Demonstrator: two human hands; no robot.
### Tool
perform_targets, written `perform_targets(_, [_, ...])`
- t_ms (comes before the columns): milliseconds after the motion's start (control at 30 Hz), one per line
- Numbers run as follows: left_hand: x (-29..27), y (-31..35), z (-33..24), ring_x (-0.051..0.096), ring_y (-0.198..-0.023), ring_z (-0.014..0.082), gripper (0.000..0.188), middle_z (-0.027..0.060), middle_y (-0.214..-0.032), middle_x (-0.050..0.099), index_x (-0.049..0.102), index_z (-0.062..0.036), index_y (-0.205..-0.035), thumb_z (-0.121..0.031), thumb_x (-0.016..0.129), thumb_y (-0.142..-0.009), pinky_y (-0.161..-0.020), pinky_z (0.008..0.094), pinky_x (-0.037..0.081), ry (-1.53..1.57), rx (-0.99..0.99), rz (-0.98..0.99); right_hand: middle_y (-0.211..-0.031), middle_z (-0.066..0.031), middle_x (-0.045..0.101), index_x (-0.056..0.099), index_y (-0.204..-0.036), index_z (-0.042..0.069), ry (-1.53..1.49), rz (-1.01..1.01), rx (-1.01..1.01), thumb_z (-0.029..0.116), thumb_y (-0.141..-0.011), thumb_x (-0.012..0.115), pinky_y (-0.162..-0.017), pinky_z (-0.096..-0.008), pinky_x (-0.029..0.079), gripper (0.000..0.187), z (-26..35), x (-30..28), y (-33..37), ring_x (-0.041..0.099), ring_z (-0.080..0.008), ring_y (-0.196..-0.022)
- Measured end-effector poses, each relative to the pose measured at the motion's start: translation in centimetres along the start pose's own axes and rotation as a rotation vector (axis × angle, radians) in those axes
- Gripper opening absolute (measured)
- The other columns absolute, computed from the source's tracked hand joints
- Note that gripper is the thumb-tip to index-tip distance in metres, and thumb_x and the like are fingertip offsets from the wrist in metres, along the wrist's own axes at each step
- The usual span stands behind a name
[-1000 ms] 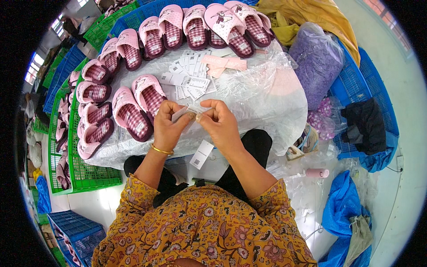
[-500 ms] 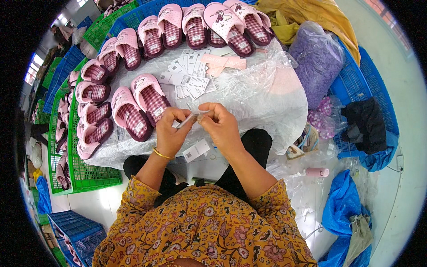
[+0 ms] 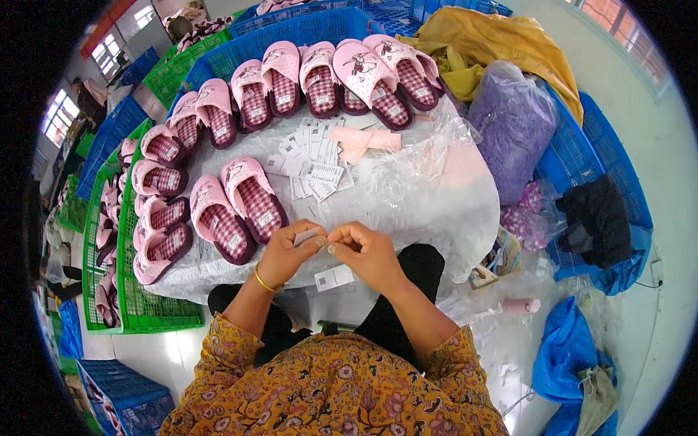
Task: The person sits on the floor and repeatedly picks up pairs of pink slippers, attaches small paper tags to them, and places them back in a row. The person handles the slippers and tags by hand throughout the process.
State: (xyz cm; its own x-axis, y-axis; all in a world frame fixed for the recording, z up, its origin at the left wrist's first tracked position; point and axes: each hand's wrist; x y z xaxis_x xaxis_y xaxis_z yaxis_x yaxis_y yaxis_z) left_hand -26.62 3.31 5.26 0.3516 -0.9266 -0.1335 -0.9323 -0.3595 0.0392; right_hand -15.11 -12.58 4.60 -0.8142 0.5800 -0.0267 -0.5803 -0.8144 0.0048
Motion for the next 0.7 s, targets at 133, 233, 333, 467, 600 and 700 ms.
perform_targets(133, [-0.1,0.1,-0.3,0.06,-0.085,0.0123,0.017,0.0061,-0.09,0.064,0.067,-0.0005,-0.098,-0.014,0.067,-0.088,-0.078,0.0258,0.047,-0.226,0.124,0.025,-0.088,-0.0011,0.063,0.066,-0.098,0.001,0.17,0.029,-0.031,0.009,-0.087,0.07,-0.063,-0.0211,0.044,0.014,0.2,-0.8,0.5,0.055,-0.0044,-0.07])
perform_targets(233, [-0.2,-0.6,-0.1,0.06,-0.082,0.0129,0.015,0.0062,-0.089,0.064,0.067,-0.0008,-0.097,-0.012,0.066,-0.087,-0.075,0.0264,0.047,-0.264,0.142,-0.033,-0.091,-0.003,0.063,0.067,-0.098,0.001,0.307,-0.063,-0.164,0.01,-0.087,0.071,-0.062,-0.0205,0.045,0.015,1.3,-1.3,0.6,0.055,-0.0051,-0.068])
perform_targets(333, [0.2,-1.1,-0.9,0.058,-0.084,0.0124,0.011,0.0044,-0.088,0.061,0.066,-0.001,-0.095,-0.01,0.065,-0.088,-0.077,0.0265,0.045,-0.24,0.144,-0.007,-0.089,-0.0033,0.064,0.065,-0.1,0.002,0.213,-0.099,-0.106,0.011,-0.088,0.07,-0.063,-0.0217,0.045,0.016,1.5,-1.2,0.1,0.055,-0.0055,-0.068])
perform_targets(467, [0.4,-2.5,-0.6,0.057,-0.083,0.0111,0.011,0.0037,-0.088,0.062,0.066,-0.001,-0.096,-0.01,0.063,-0.09,-0.077,0.0261,0.046,-0.267,0.164,-0.007,-0.087,-0.005,0.065,0.061,-0.105,0.002,0.065,-0.066,-0.027,0.011,-0.089,0.067,-0.065,-0.0239,0.046,0.019,0.7,-1.1,-1.2,0.055,-0.0069,-0.071])
perform_targets(600, [-0.1,-4.4,-1.4,0.063,-0.078,0.0133,0.022,0.0096,-0.09,0.067,0.065,0.0006,-0.1,-0.02,0.062,-0.092,-0.071,0.0286,0.049,-0.292,0.015,0.021,-0.087,-0.0049,0.065,0.06,-0.11,0.001,0.048,-0.094,-0.041,0.008,-0.09,0.065,-0.067,-0.0235,0.047,0.021,-0.6,-1.5,-2.0,0.056,-0.0069,-0.073])
perform_targets(700, [-1.9,-7.4,-0.8,0.063,-0.072,0.0107,0.024,0.0063,-0.087,0.067,0.065,-0.002,-0.107,-0.021,0.063,-0.093,-0.065,0.0247,0.05,-0.33,-0.104,0.021,-0.088,-0.0049,0.065,0.06,-0.114,0.002,0.048,-0.165,-0.024,0.008,-0.091,0.063,-0.068,-0.0237,0.047,0.023,-1.6,-1.9,-2.4,0.056,-0.0067,-0.076])
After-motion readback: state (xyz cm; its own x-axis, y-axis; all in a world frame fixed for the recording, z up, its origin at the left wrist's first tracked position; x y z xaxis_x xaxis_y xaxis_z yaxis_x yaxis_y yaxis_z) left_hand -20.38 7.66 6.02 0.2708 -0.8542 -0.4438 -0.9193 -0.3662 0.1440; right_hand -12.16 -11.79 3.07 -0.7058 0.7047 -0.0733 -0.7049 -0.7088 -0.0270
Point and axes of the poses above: each hand's wrist, its own y-axis away from the middle knuckle, its own x-axis out of the palm, z = x × y
